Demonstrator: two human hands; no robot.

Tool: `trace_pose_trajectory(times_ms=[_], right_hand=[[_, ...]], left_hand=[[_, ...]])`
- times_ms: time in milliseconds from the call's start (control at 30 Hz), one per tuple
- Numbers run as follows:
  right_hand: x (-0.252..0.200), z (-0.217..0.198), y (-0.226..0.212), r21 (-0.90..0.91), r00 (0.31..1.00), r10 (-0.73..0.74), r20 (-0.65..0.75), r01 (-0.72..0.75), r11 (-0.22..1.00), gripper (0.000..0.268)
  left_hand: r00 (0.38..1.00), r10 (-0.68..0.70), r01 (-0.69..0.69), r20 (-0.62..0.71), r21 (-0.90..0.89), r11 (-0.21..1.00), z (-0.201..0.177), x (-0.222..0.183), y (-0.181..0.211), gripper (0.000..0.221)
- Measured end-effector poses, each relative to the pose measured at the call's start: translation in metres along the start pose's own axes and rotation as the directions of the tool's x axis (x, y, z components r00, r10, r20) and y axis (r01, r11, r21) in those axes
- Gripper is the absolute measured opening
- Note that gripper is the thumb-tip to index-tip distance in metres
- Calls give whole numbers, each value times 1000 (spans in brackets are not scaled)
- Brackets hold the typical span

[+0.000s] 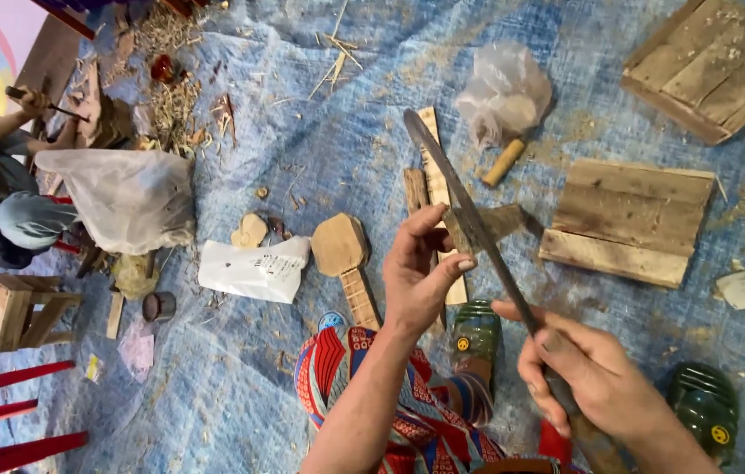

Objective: Shaving and shaping a piece of wood using a large curved hand blade on a floor workspace.

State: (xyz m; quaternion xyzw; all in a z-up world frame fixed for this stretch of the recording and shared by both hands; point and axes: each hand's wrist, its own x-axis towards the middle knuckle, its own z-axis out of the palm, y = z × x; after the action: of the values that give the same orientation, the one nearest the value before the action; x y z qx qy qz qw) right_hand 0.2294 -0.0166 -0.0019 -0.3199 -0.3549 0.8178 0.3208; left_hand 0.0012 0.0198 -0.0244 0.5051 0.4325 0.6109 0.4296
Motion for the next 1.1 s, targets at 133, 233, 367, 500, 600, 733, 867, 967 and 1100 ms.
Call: trace_pose_trajectory(times_ms=[133,233,367,500,600,733,867,967,1100], right_hand=[[19,-10,28,106,998,62,-34,-58,993,57],[12,-5,14,10,999,27,-29,-27,1000,54],[4,-4,15,-44,1000,-15,-13,14,999,51],[18,-15,34,55,999,53,-9,-53,997,56],[8,5,9,-115,981,92,-168,-112,987,55],[-7,4,4,-39,998,28,-49,-30,999,55],[12,-5,23,-80,998,-14,-56,9,997,50],[8,-2,24,-29,991,78,-104,-81,996,55],[6,-10,24,-12,993,57,-106,-59,998,53]], left_hand=[[1000,30,-30,-1,-63,998,0,-2,-4,64],[1000,21,-21,0,-22,1000,0,1,-2,64],[1000,11,-12,-4,-17,1000,2,-5,-2,63],[1000,26,-26,-2,-15,1000,2,-1,1,64],[1000,-12,13,-9,17,1000,4,-1,3,63],[999,30,-30,14,-16,999,6,-5,0,64],[999,44,-44,18,-5,999,6,-1,4,63],[1000,-4,5,-9,26,1000,6,-9,9,65],[1000,15,-16,19,32,999,12,-4,6,65]])
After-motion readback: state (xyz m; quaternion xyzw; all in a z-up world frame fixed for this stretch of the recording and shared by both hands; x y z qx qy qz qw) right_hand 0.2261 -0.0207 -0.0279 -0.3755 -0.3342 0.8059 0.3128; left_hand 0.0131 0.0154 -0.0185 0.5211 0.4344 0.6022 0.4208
